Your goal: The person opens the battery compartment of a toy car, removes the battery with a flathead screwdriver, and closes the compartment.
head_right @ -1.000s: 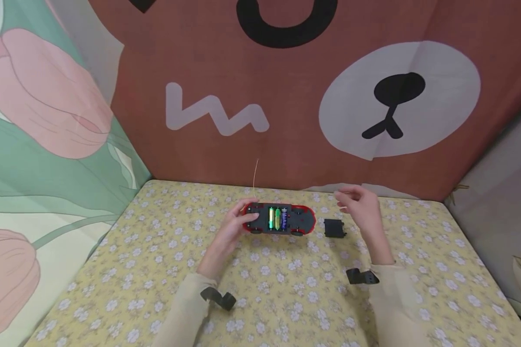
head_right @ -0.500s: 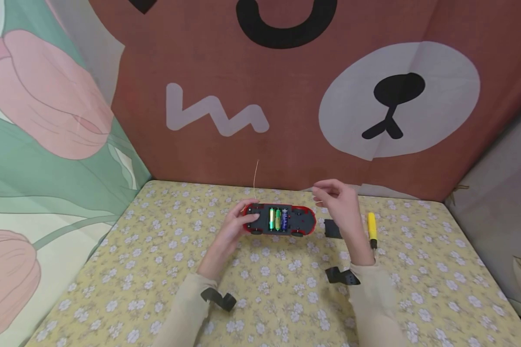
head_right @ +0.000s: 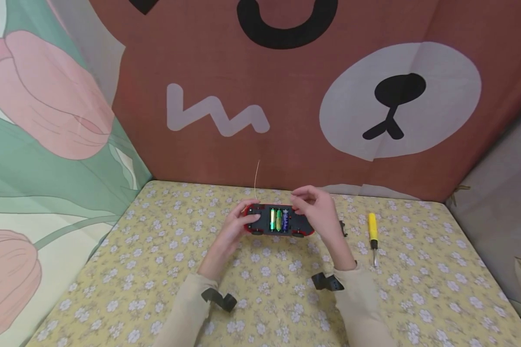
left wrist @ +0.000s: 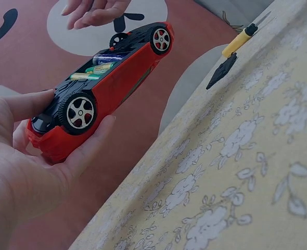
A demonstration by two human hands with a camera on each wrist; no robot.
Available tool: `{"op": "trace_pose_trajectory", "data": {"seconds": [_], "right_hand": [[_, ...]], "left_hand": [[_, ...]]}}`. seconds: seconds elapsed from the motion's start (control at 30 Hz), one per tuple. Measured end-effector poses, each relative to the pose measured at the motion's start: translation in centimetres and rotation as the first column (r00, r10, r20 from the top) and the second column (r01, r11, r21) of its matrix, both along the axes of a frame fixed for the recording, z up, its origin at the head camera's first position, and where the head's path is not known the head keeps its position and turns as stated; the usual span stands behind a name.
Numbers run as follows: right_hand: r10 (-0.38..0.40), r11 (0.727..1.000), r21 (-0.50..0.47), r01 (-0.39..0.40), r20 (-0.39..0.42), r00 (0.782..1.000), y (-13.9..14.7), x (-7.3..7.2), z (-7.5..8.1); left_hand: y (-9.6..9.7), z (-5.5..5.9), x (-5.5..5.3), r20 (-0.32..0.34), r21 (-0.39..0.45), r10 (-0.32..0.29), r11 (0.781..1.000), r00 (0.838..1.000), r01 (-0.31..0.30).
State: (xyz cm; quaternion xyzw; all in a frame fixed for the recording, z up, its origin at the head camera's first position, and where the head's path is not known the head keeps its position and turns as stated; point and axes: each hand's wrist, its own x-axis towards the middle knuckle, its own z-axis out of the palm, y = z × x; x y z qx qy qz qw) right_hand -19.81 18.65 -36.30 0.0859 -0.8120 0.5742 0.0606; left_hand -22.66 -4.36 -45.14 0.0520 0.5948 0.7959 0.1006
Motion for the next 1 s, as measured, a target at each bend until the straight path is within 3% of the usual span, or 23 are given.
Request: {"op": "trace_pose_trajectory", "data": {"seconds": [0.37,0.63,1.0], "right_hand": [[0.027,0.997,0.069,-0.027,0.004,1.000,-1.9,0.1,-0.9],[0.019,0.987,0.161,-0.011,-0.050,0.999,-2.8,0.1,-1.8],[0.012,0.950,0.310,0.040,-0.162,0.987,-3.3,0.1,-2.4]], "left_hand": [[0.0,0.2,0.1,-0.004,-0.017,-0.009,1.000,1.000,0.009],[0.2,0.3,0.2,-0.009,-0.024,-0.030,0.999,1.000,0.030],[0.2,0.2,0.2,0.002,-0.012,-0.030,0.999,1.000,0.030]]}}
